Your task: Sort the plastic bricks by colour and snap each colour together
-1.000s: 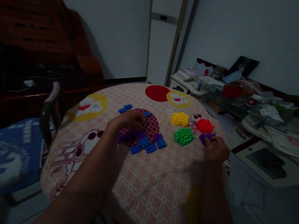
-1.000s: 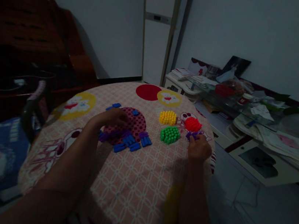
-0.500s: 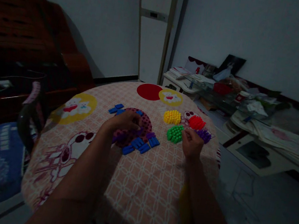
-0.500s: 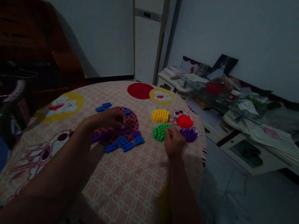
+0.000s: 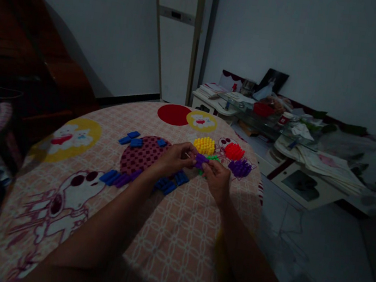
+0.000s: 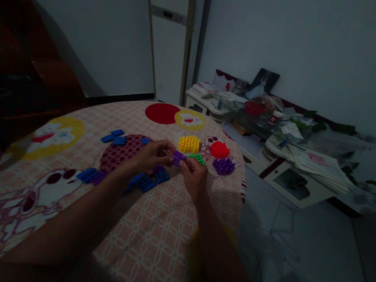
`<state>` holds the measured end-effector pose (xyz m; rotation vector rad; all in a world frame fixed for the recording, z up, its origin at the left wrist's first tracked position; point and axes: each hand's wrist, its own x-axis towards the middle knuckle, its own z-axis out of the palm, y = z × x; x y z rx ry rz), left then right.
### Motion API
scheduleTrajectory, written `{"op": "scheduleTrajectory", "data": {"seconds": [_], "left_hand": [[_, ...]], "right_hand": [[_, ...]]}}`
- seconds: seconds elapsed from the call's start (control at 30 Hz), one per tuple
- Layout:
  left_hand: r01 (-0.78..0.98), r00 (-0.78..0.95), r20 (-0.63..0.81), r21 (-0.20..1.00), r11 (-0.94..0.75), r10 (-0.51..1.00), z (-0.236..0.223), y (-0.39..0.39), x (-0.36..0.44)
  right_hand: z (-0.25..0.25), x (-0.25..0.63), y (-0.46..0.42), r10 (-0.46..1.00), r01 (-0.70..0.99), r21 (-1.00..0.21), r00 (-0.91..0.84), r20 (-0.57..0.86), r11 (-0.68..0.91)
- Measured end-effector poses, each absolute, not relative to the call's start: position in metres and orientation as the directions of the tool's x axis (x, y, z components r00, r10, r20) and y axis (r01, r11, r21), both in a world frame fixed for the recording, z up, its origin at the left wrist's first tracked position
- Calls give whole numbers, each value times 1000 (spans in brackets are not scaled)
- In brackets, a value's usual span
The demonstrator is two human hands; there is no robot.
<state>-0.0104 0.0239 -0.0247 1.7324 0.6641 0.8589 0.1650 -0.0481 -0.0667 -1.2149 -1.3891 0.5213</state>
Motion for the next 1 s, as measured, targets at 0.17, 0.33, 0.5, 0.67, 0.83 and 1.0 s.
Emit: {"op": "scheduleTrajectory", "data": {"seconds": [0.17, 0.33, 0.5, 0.67, 0.83, 1.0], "left_hand": [[13, 615, 241, 949, -316, 751, -34, 23, -4], [78, 612, 257, 922, -380, 748, -28, 22, -7], [63, 594, 236, 940, -337, 769, -24, 24, -13], [84, 592, 217, 941, -328, 776, -22, 24, -15], [98, 567, 208, 944, -316, 797, -13, 26, -26], [109, 512, 229, 939, -327, 828, -7, 32, -40]], "right_hand": [[-62, 167, -46, 864, 226, -903, 279, 419, 365], [-59, 201, -41, 752, 171, -907, 511, 416, 385], [-66, 263, -47, 463, 392, -857, 723, 512, 335], [-74, 294, -66, 489, 725, -687, 579, 652, 58], [-75, 295, -71, 658, 854, -519, 413, 630, -39], [-76, 294, -66, 695, 876, -475, 390, 604, -78]]}}
